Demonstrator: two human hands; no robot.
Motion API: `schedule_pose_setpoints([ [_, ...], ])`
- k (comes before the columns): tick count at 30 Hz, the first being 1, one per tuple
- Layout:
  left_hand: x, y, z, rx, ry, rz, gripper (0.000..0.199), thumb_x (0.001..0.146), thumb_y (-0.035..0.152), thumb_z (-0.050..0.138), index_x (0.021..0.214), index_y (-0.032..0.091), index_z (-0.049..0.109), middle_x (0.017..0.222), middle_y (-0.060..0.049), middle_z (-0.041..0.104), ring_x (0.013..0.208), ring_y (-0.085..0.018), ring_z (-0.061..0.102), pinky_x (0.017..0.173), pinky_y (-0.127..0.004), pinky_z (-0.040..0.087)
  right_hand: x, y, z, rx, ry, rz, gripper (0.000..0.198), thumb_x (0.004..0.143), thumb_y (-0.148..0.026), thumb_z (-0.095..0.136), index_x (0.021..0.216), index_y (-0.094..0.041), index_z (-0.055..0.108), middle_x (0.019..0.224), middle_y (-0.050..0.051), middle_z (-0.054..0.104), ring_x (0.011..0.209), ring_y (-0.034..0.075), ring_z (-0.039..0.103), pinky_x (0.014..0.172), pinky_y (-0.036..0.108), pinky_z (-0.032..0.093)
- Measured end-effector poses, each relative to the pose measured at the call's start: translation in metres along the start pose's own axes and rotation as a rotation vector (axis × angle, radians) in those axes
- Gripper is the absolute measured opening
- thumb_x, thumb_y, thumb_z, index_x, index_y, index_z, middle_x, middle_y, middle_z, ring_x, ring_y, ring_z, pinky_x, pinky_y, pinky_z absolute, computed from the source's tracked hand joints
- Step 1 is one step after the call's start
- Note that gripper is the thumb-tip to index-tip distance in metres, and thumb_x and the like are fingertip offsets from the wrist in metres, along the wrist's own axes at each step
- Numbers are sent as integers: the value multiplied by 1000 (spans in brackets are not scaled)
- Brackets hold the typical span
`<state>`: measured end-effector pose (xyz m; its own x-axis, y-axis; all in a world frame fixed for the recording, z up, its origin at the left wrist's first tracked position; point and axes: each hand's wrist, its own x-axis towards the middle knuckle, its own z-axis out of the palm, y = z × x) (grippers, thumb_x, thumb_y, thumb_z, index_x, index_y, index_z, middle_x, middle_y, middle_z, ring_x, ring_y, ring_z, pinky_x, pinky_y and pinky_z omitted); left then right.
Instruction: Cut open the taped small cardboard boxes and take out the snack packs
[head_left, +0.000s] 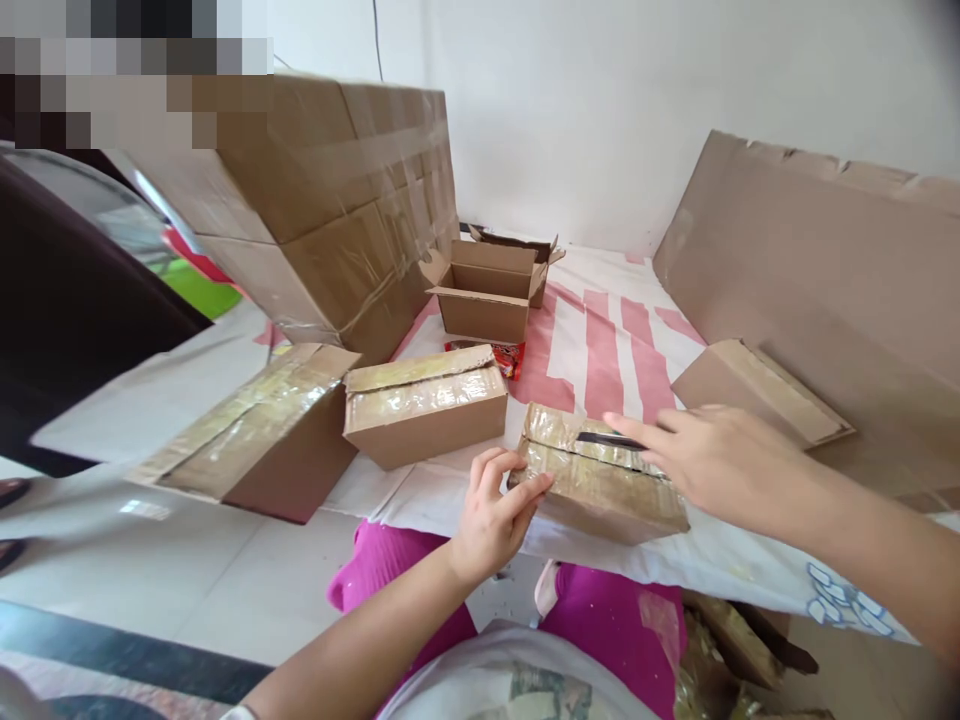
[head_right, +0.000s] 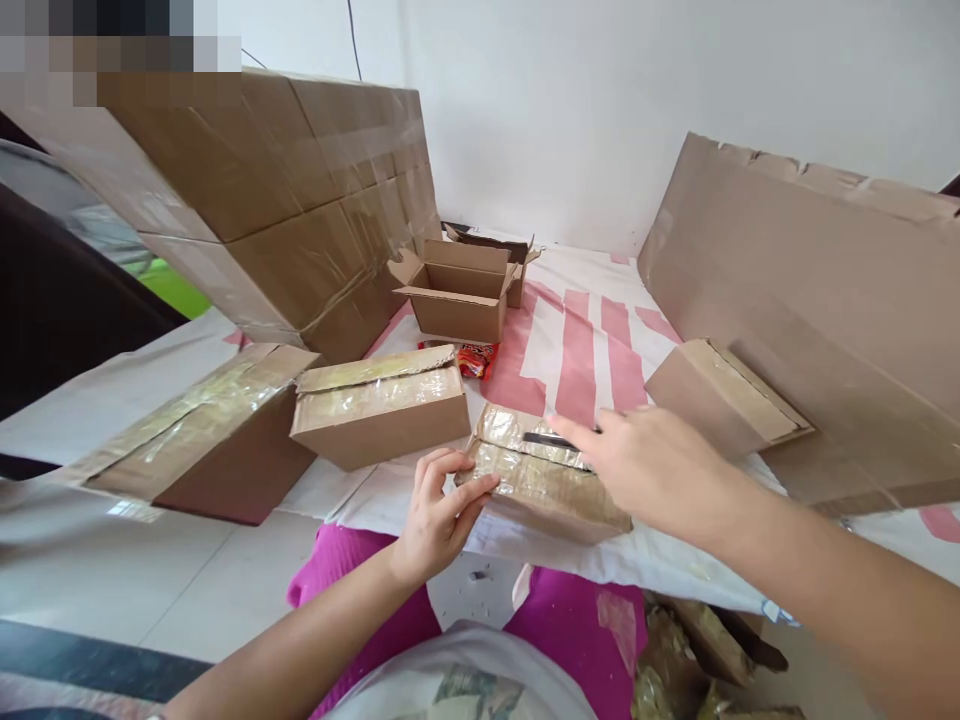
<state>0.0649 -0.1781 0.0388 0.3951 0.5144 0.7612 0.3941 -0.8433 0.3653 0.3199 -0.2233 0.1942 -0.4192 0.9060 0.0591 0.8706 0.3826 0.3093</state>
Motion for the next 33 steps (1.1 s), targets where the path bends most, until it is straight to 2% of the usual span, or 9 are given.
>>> schedule_pose_setpoints([
  [3,0,0,-1,-2,9,8,28,86,11,61,111,24,65,106,-8,50,105,-23,48,91,-43,49,28,-25,8,-58,-76,-94,64,85,-6,48,144,-31,44,80,4,66,63,18,60,58,31,34],
  [7,0,0,-1,-7,2,21,28,86,11,62,110,23,65,106,-8,50,106,-23,47,91,-42,48,49,-45,17,-76,-97,-133,58,90,-9,44,145,-29,42,90,7,68,71,19,64,62,31,37],
  [14,-1,-1,1,6,7,-6,27,86,12,61,110,24,65,104,-8,51,105,-24,47,91,-43,48,43,-43,9,-128,-284,-161,49,89,-11,50,136,-24,54,92,10,71,75,22,68,62,32,39],
  [17,-3,1,0,-14,-3,-4,30,86,10,62,112,24,63,106,-8,49,105,-24,46,91,-43,47,32,-33,5,-109,-347,-155,55,86,-8,51,138,-27,52,91,8,72,72,20,67,58,29,36],
  [21,-3,1,-3,-68,-39,-31,37,86,12,62,120,25,57,111,-9,46,106,-23,48,91,-40,48,17,-18,-4,-48,-292,-83,64,82,-4,52,139,-33,50,83,3,70,66,19,66,54,28,33],
  [24,1,-2,-7,-168,-69,-159,56,86,25,65,136,22,40,117,-12,47,106,-24,50,85,-38,50,6,-8,-7,82,-237,-59,56,86,-11,53,137,-35,53,80,1,70,64,17,64,56,27,36],
  [26,8,-5,-10,-225,-113,-228,64,85,35,67,139,21,35,117,-13,51,106,-25,51,84,-38,50,-1,-2,-6,197,-200,-46,49,91,-19,51,136,-37,53,83,0,71,67,16,65,59,26,40],
  [30,19,-9,-15,-280,-186,-221,50,81,39,72,122,23,49,113,-10,55,111,-28,50,96,-46,43,-11,3,1,359,-172,-38,45,93,-25,50,135,-40,53,96,-1,75,75,16,68,67,27,47],
  [33,20,-11,-13,-392,-203,-232,42,81,34,71,115,23,49,115,-11,53,116,-28,49,98,-45,43,-11,-2,7,366,-160,34,45,94,-24,50,137,-38,53,101,1,75,78,17,70,67,28,49],
])
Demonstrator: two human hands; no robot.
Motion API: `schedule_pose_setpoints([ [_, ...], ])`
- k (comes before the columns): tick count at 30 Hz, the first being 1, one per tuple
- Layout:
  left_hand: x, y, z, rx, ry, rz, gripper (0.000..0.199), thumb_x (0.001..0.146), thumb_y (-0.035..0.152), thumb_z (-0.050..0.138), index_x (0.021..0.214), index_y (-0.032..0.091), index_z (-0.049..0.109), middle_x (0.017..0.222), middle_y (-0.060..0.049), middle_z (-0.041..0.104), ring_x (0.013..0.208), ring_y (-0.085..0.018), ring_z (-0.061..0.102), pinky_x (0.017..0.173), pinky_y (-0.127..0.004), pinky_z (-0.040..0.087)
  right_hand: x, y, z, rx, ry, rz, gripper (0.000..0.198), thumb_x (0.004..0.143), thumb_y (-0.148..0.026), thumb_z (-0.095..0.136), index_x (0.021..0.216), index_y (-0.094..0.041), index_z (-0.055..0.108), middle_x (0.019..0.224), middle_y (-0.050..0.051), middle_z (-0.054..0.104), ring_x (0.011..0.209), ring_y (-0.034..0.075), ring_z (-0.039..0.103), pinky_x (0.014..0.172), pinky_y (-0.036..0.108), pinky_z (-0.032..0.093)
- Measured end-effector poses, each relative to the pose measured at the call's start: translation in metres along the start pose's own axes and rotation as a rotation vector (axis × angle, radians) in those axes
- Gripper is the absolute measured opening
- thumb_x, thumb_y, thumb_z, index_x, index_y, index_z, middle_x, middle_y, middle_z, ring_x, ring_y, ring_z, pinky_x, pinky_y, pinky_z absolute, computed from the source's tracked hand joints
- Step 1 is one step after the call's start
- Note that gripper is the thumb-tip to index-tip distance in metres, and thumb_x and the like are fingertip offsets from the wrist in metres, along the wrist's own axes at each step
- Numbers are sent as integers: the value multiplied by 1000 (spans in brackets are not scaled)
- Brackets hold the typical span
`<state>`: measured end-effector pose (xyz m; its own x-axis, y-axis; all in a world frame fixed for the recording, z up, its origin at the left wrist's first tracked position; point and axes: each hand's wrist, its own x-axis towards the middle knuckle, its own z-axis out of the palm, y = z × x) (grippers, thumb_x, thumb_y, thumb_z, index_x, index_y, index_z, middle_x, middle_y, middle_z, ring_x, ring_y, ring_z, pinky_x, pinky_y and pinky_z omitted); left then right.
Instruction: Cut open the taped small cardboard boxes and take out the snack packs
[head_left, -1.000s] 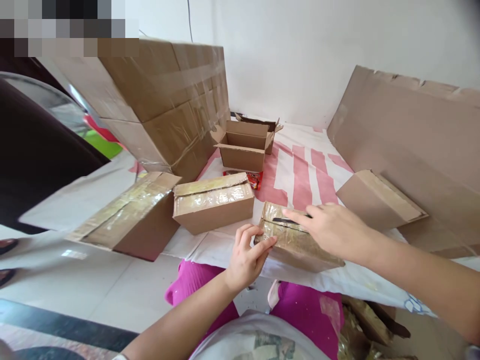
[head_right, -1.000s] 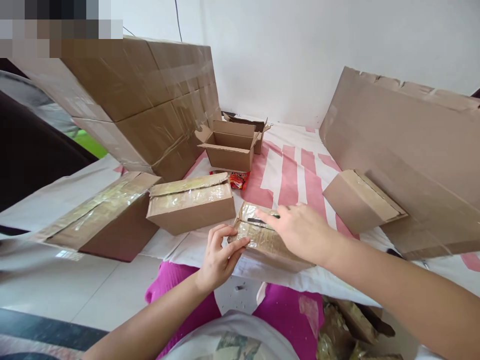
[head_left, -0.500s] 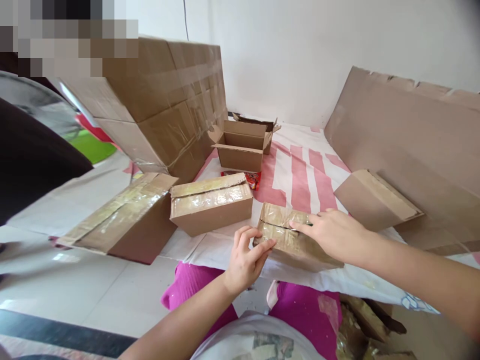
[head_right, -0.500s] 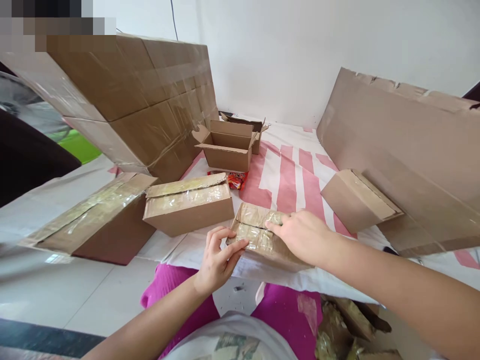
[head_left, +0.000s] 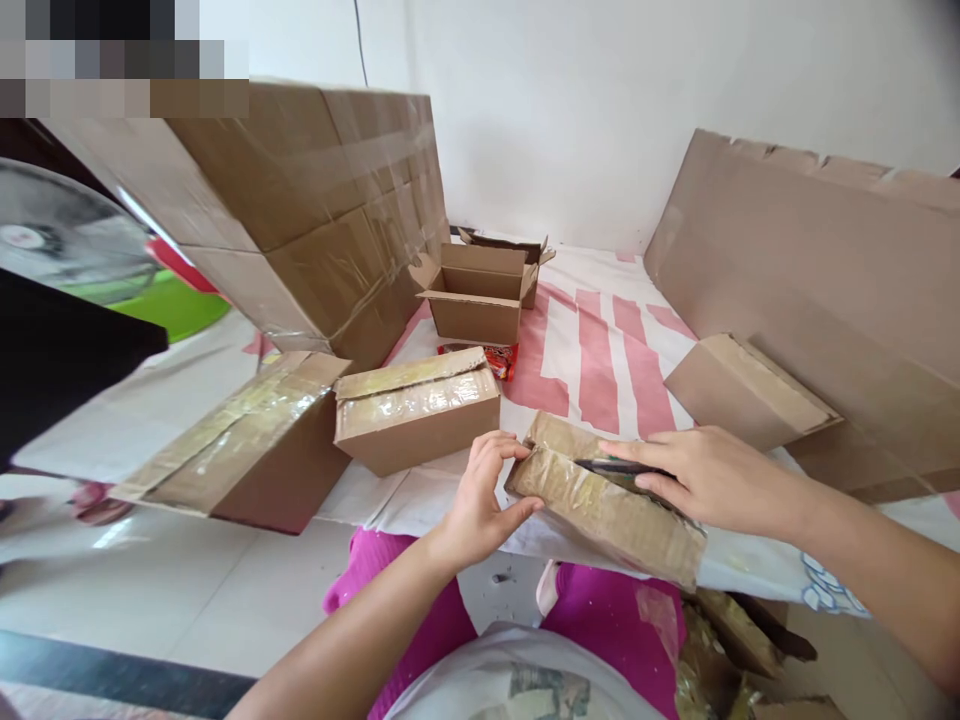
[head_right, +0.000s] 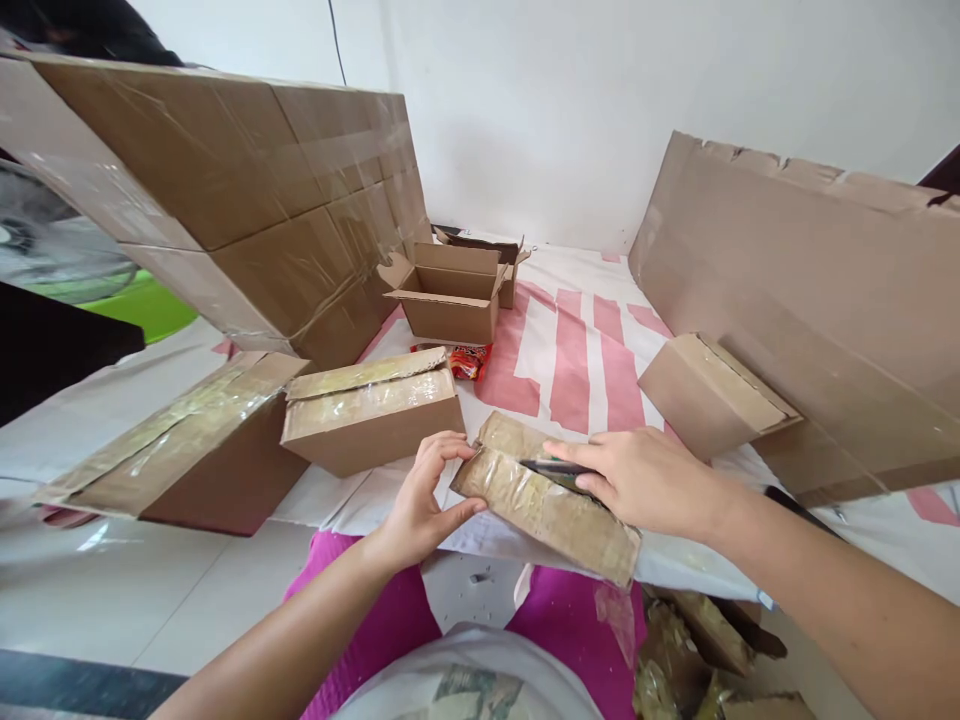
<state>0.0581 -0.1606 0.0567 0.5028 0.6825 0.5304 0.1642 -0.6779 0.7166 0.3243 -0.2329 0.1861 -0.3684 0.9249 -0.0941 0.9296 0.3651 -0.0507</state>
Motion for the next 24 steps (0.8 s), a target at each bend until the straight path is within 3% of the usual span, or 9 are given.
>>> schedule_pose_setpoints([
  [3,-2,-4,5,-97,5,-31,40,82,32,70,113,23,46,118,-11,50,116,-26,51,97,-42,44,7,-9,7,-58,58,66,46,95,-24,50,139,-35,50,98,2,75,75,18,69,63,28,47],
  [8,-6,-10,10,-83,36,-52,43,81,33,72,114,24,46,114,-10,49,110,-25,52,92,-40,45,23,-25,13,-146,120,72,47,95,-25,49,141,-35,48,93,2,73,75,19,68,64,29,45],
  [16,-9,-10,12,-57,77,-31,36,84,25,67,113,25,45,110,-8,45,108,-23,49,89,-36,47,36,-24,0,-147,137,59,46,96,-27,47,142,-37,46,100,2,72,78,18,68,64,29,41],
  [24,-7,-10,13,-3,99,-21,34,83,24,68,110,24,47,107,-8,48,106,-23,50,87,-37,47,68,-23,-4,-269,45,-170,49,94,-22,50,141,-33,49,84,3,71,67,15,64,55,27,30],
])
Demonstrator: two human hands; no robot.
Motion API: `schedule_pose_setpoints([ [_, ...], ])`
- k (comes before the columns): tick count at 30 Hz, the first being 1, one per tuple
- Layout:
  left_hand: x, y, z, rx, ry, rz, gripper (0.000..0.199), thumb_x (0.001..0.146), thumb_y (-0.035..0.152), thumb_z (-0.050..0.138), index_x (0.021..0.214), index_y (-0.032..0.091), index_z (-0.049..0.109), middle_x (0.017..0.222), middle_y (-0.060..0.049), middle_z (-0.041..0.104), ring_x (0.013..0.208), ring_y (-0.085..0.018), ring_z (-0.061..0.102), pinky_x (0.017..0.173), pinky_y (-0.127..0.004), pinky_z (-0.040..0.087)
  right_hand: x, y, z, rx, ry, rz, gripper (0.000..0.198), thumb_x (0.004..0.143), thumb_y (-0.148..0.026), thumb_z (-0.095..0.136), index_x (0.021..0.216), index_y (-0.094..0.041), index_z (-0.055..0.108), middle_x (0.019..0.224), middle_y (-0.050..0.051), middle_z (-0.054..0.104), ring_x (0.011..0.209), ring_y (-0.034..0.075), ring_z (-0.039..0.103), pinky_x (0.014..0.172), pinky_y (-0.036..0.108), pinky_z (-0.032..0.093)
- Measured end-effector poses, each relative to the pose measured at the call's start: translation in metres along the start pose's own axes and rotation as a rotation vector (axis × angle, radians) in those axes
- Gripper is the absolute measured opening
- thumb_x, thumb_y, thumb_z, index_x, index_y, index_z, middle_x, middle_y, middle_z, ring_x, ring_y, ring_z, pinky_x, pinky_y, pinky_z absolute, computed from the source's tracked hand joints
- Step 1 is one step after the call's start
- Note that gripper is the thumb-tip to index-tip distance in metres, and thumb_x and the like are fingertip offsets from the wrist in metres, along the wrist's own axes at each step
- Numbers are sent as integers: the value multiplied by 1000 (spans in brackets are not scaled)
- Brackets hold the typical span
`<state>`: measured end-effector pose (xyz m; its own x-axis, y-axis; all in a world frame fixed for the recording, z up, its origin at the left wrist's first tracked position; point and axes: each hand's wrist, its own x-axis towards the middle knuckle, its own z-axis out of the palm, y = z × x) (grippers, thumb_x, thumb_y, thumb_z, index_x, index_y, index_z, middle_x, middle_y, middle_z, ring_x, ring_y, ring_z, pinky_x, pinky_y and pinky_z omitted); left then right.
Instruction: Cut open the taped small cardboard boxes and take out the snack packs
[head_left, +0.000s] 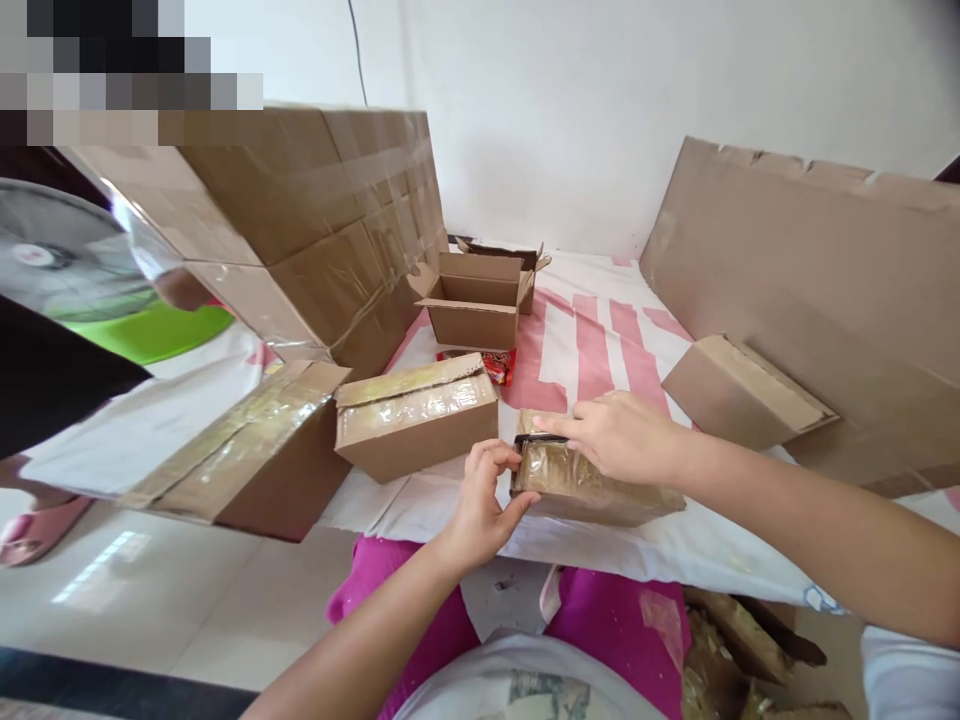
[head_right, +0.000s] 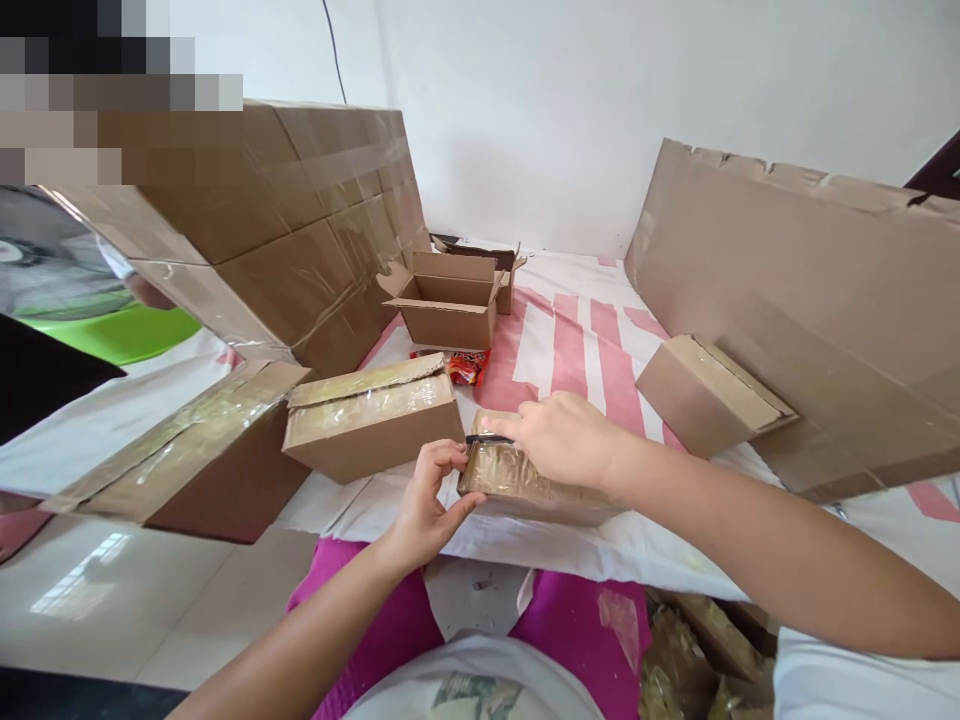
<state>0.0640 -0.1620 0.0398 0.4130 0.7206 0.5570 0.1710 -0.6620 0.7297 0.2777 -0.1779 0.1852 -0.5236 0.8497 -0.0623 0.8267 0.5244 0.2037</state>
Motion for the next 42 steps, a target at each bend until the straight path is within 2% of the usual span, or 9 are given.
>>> schedule_pose_setpoints([
  [3,0,2,-4,59,15,-16,28,83,26,68,104,22,49,100,-6,51,99,-22,52,85,-37,47,-7,9,-2,-58,-116,-21,53,88,-14,53,137,-34,54,79,3,71,64,16,64,52,27,28],
  [6,-1,3,-6,51,19,-63,29,84,29,67,105,22,50,101,-7,54,94,-21,55,82,-37,49,-33,24,-5,-70,-215,27,50,85,-12,55,130,-35,60,76,2,72,61,17,64,52,27,29],
  [10,0,4,-5,-41,-5,-160,50,78,36,74,120,23,50,112,-9,57,104,-23,58,88,-39,48,-75,41,-10,0,-150,159,41,91,-24,53,129,-34,61,84,2,73,70,18,66,60,28,38],
  [16,12,8,0,-294,-3,-464,54,76,34,72,126,20,54,83,-1,66,76,-15,57,70,-29,43,-108,47,-11,104,-37,385,40,96,-31,45,134,-34,57,99,4,72,81,19,67,68,29,44],
  [21,17,15,2,-398,42,-527,42,68,29,76,106,19,61,79,0,66,73,-14,56,70,-28,41,-88,29,-4,118,83,304,44,98,-29,42,141,-33,49,98,4,72,80,17,66,69,28,45],
  [26,16,18,1,-343,75,-520,34,65,27,77,94,18,62,81,-1,67,73,-14,56,69,-27,41,-37,6,-4,96,63,163,46,96,-27,46,142,-34,47,88,2,70,68,15,63,61,26,38],
  [30,15,20,-1,-330,72,-519,32,65,25,76,93,19,62,81,-1,67,73,-14,56,70,-28,41,-7,2,-8,88,-4,53,46,94,-30,50,140,-36,50,86,2,71,67,17,65,58,26,34],
  [38,10,29,2,-331,28,-489,33,68,22,73,99,20,61,82,-1,67,74,-14,57,73,-29,44,-16,11,-37,58,-214,34,47,89,-27,56,136,-34,55,86,3,74,73,20,67,58,27,33],
  [42,11,30,4,-336,7,-480,31,68,21,73,97,19,60,83,-1,66,75,-14,56,73,-29,45,-14,3,-23,19,-133,36,46,93,-29,51,140,-32,51,88,5,73,71,19,67,57,27,32],
])
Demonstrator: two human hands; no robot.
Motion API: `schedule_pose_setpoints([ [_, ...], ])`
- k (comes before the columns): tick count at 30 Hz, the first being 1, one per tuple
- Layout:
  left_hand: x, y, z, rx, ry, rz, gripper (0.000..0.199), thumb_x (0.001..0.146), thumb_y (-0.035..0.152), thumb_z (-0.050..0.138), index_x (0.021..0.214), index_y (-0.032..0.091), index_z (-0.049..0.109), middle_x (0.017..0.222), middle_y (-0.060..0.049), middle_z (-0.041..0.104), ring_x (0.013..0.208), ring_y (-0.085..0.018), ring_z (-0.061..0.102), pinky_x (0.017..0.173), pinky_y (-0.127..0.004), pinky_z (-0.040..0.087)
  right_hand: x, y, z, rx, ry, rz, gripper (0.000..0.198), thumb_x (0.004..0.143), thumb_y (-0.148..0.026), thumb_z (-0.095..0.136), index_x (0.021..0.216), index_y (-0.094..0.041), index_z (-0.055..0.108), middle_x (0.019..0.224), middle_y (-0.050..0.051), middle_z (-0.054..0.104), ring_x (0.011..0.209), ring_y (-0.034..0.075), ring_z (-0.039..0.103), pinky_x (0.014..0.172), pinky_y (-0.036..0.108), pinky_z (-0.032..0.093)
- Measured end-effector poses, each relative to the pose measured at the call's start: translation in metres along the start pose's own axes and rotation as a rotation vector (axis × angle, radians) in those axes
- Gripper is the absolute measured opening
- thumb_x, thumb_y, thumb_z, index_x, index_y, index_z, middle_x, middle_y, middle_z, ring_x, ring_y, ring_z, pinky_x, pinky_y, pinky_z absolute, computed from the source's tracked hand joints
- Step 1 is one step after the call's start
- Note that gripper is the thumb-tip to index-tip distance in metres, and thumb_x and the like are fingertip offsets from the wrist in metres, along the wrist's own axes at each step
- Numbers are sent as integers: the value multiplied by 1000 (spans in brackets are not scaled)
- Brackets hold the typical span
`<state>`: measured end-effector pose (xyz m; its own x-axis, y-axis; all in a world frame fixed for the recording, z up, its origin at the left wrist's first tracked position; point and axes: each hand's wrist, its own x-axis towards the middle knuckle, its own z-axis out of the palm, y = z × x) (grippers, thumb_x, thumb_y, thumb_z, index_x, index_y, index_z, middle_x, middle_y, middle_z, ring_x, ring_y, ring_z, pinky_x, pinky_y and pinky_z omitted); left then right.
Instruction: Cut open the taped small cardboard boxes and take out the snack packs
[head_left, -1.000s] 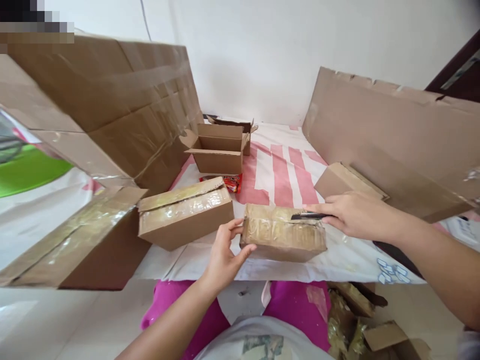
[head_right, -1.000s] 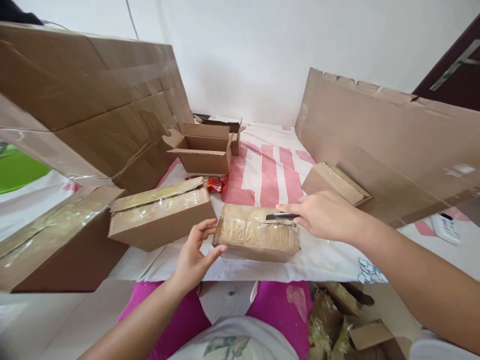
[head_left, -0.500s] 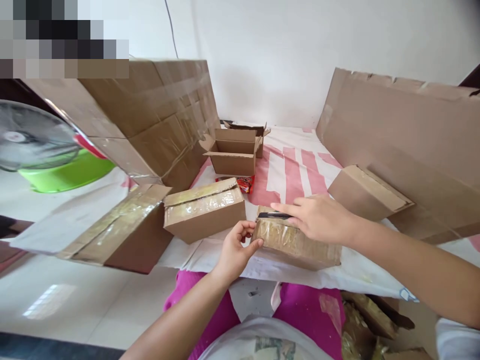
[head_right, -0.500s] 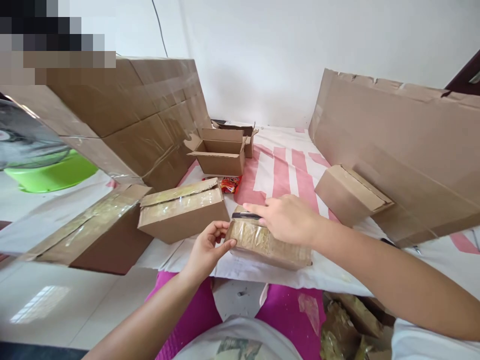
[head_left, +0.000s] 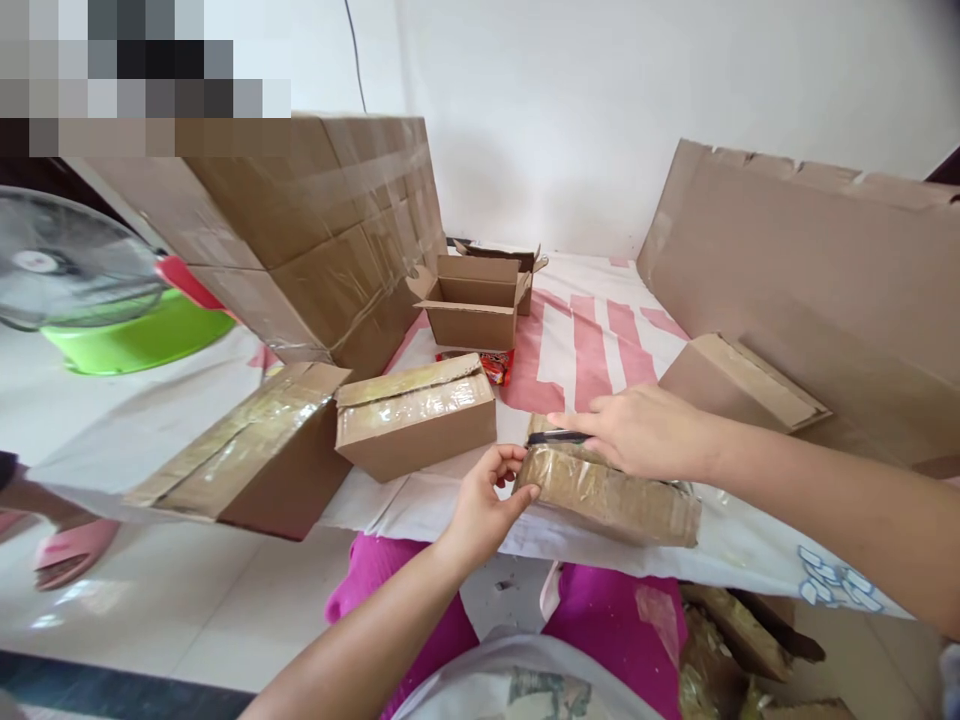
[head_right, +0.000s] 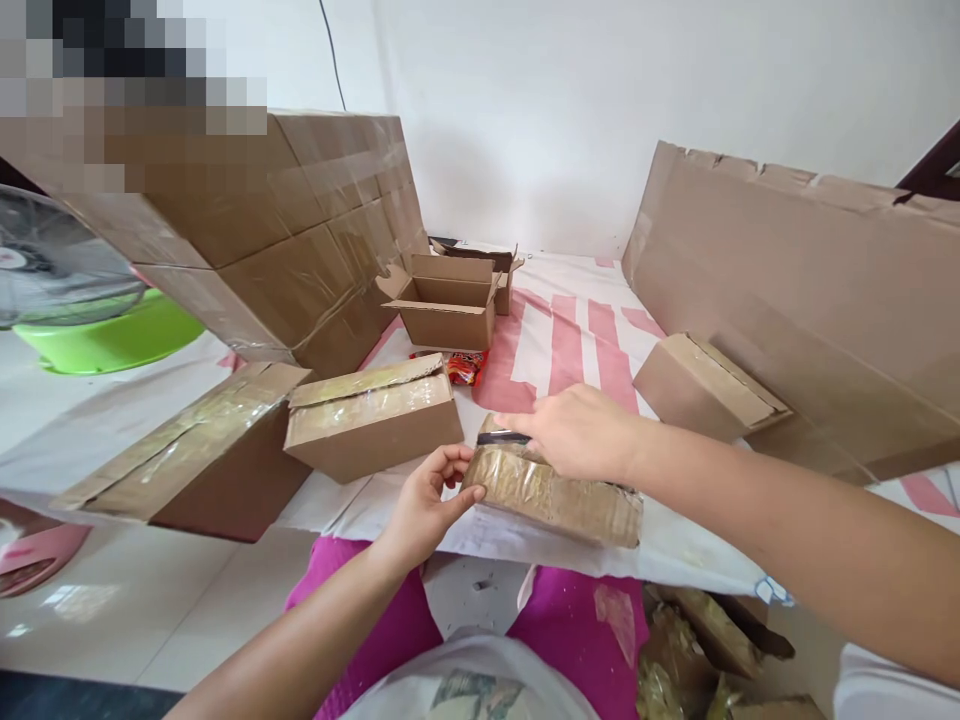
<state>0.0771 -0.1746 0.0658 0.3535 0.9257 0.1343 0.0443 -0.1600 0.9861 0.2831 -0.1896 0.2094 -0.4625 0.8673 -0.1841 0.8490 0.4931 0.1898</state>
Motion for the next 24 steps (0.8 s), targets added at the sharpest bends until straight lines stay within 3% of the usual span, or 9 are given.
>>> schedule_pose_setpoints([
  [4,1,1,-2,-7,-8,0,29,69,21,72,94,19,59,81,0,65,73,-13,55,71,-28,44,5,-3,14,-44,70,-60,48,92,-24,51,140,-31,50,85,5,72,67,19,67,54,27,30],
  [9,0,0,-10,67,-1,60,23,73,23,71,93,20,61,80,-1,63,72,-14,54,69,-28,44,-15,14,9,67,-108,-35,45,84,-22,59,126,-36,63,76,3,74,66,19,68,56,26,35],
  [12,-4,-3,-14,208,-88,240,5,78,23,68,78,21,63,82,-3,62,79,-17,55,72,-31,44,-38,25,5,133,-40,77,44,89,-26,54,133,-34,58,91,4,75,75,20,69,62,28,42],
  [16,-10,-10,-19,360,-110,555,9,83,19,64,75,24,65,85,-5,61,88,-21,55,79,-36,45,-71,32,13,180,21,217,43,95,-30,47,137,-33,53,101,3,75,85,22,70,71,31,48],
  [18,-12,-17,-20,381,-105,640,13,84,15,61,80,26,67,83,-4,61,86,-20,55,76,-35,46,-87,35,30,226,73,314,43,96,-32,46,139,-33,51,110,3,73,92,22,69,77,33,50],
  [20,-13,-27,-20,304,-95,634,13,84,14,62,82,26,67,81,-3,61,82,-19,57,73,-33,47,-99,38,57,255,184,493,45,97,-33,43,142,-31,47,121,5,69,103,23,67,83,35,51],
  [22,-11,-38,-20,128,-11,515,4,82,21,67,79,24,66,81,-2,61,82,-18,59,74,-32,49,-108,41,94,261,264,687,47,98,-32,40,144,-26,43,127,7,66,110,23,65,85,35,51],
  [24,-7,-45,-20,-83,146,306,13,76,29,74,74,22,63,84,-2,63,81,-17,62,73,-30,50,-113,39,135,265,213,790,46,99,-30,37,144,-23,43,124,9,68,103,23,67,77,31,52],
])
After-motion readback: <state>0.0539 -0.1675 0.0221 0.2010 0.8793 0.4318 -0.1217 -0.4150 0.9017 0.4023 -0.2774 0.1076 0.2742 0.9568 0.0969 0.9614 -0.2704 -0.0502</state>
